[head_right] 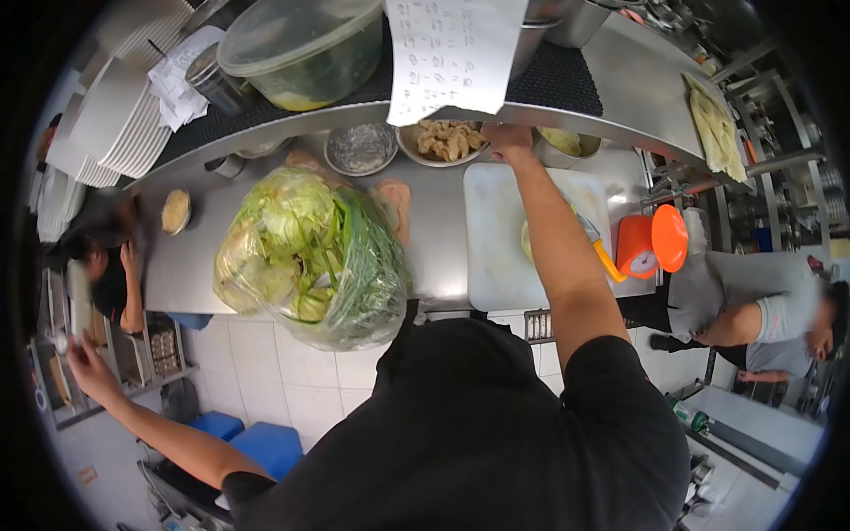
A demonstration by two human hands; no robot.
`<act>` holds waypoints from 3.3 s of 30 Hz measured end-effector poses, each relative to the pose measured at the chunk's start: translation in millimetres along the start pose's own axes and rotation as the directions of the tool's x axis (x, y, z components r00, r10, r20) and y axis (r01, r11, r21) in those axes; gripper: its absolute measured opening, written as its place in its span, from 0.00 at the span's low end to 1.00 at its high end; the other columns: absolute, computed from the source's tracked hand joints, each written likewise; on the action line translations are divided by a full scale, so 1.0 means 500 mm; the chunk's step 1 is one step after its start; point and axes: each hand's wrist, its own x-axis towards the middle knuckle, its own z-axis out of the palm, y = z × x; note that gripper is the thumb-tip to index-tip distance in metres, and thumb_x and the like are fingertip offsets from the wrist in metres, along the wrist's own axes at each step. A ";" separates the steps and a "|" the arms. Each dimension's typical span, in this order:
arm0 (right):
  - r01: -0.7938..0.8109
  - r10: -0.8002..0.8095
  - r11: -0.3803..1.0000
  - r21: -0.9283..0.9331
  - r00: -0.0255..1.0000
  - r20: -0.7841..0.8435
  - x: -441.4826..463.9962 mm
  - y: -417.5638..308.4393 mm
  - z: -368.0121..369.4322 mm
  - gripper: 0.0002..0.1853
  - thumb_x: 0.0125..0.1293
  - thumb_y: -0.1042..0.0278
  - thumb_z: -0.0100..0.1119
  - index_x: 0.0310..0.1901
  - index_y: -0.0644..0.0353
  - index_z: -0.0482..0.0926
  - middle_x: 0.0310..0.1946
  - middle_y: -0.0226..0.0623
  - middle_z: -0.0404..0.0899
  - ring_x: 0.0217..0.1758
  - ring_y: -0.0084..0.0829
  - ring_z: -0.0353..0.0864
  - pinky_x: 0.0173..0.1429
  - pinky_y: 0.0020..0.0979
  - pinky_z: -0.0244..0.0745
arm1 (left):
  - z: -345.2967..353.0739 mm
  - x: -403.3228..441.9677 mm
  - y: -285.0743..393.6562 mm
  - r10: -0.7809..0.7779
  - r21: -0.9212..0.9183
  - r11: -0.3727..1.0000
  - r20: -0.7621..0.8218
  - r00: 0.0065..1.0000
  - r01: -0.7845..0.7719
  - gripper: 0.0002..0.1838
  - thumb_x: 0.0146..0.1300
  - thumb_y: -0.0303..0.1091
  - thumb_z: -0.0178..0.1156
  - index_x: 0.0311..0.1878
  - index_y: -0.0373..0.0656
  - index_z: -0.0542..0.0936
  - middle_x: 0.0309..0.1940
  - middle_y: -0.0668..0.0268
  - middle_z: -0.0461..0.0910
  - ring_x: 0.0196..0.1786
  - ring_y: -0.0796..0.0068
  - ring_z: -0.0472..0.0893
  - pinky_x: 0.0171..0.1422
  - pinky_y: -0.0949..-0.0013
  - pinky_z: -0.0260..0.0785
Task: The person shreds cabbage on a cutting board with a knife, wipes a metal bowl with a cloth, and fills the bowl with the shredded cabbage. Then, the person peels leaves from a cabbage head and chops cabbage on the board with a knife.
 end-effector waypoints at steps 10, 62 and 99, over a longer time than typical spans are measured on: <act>0.144 -0.090 0.828 -0.541 0.988 0.126 0.004 -0.022 -0.038 0.32 0.69 0.54 0.61 0.72 0.58 0.78 0.68 0.50 0.82 0.74 0.46 0.80 0.75 0.45 0.76 | -0.066 -0.480 0.712 0.174 -0.419 0.906 0.247 0.953 -0.056 0.11 0.69 0.18 0.69 0.52 0.34 0.82 0.47 0.57 0.83 0.44 0.67 0.86 0.50 0.66 0.83; 0.682 -0.682 0.729 -0.056 0.719 -0.133 -0.357 0.263 -0.150 0.11 0.78 0.76 0.59 0.57 0.68 0.80 0.49 0.48 0.88 0.31 0.31 0.80 0.37 0.33 0.76 | 0.498 -0.865 1.068 -0.026 -0.447 -0.144 0.893 0.448 0.883 0.21 0.81 0.41 0.48 0.71 0.45 0.68 0.70 0.59 0.74 0.68 0.66 0.76 0.73 0.57 0.70; 0.224 -0.259 0.928 0.297 0.962 0.084 -0.106 0.117 -0.038 0.12 0.74 0.63 0.66 0.40 0.66 0.81 0.30 0.46 0.88 0.32 0.42 0.91 0.38 0.39 0.84 | 0.440 -0.848 1.071 -0.050 -0.476 0.491 0.821 0.569 0.730 0.22 0.65 0.38 0.72 0.56 0.36 0.78 0.48 0.56 0.82 0.40 0.67 0.85 0.47 0.64 0.79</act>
